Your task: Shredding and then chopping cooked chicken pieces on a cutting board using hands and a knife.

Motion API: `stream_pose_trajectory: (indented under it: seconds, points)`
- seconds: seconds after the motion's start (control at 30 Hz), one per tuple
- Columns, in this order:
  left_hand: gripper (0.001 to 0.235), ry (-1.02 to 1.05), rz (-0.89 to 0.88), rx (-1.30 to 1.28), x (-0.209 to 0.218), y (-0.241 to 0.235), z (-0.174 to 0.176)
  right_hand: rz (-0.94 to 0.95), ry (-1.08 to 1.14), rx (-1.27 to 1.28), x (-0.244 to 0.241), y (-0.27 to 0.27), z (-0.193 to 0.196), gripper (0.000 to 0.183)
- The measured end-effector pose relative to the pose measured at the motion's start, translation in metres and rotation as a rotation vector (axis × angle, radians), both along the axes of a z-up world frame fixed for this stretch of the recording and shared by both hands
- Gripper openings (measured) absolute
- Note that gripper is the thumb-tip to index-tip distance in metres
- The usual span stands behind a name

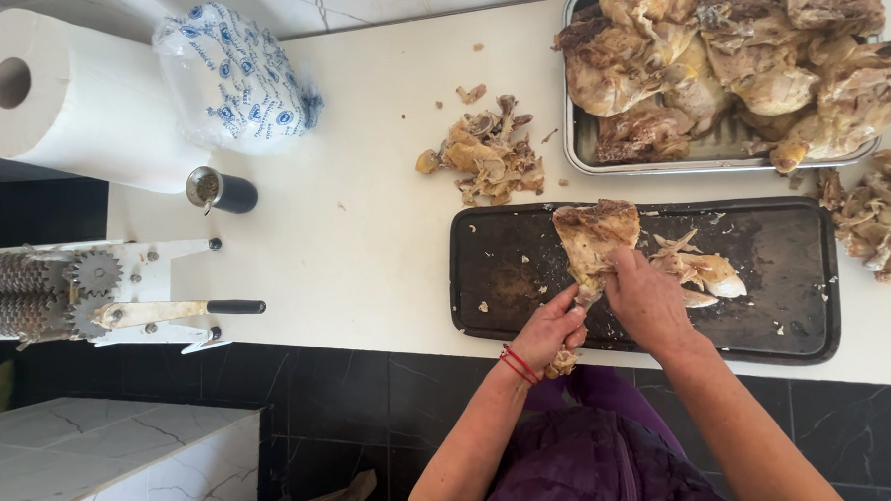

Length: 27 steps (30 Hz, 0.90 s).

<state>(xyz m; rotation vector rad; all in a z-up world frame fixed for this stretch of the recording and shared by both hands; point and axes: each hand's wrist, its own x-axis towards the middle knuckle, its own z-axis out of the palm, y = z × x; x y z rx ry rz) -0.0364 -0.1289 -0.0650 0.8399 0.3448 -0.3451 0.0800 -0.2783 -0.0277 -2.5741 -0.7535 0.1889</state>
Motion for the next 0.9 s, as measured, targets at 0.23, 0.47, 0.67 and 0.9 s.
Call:
stream_pose_trajectory:
  seconds: [0.23, 0.47, 0.67, 0.9]
  points:
    - [0.059, 0.02, 0.008, -0.055, -0.002, 0.009, 0.003, -0.045, 0.088, 0.12, 0.015, -0.005, 0.001, 0.019]
    - [0.056, 0.048, 0.087, -0.113, -0.002, 0.011, 0.009, -0.317, 0.75, 0.576, 0.029, -0.007, 0.011, 0.009]
    - [0.055, 0.024, 0.093, -0.033, -0.003, 0.01, 0.004, -0.436, 1.035, 0.956, 0.048, -0.035, -0.028, 0.012]
    - [0.055, 0.088, 0.137, -0.072, -0.004, 0.021, 0.009, -0.369, 0.642, 0.533, 0.041, -0.046, 0.039, 0.016]
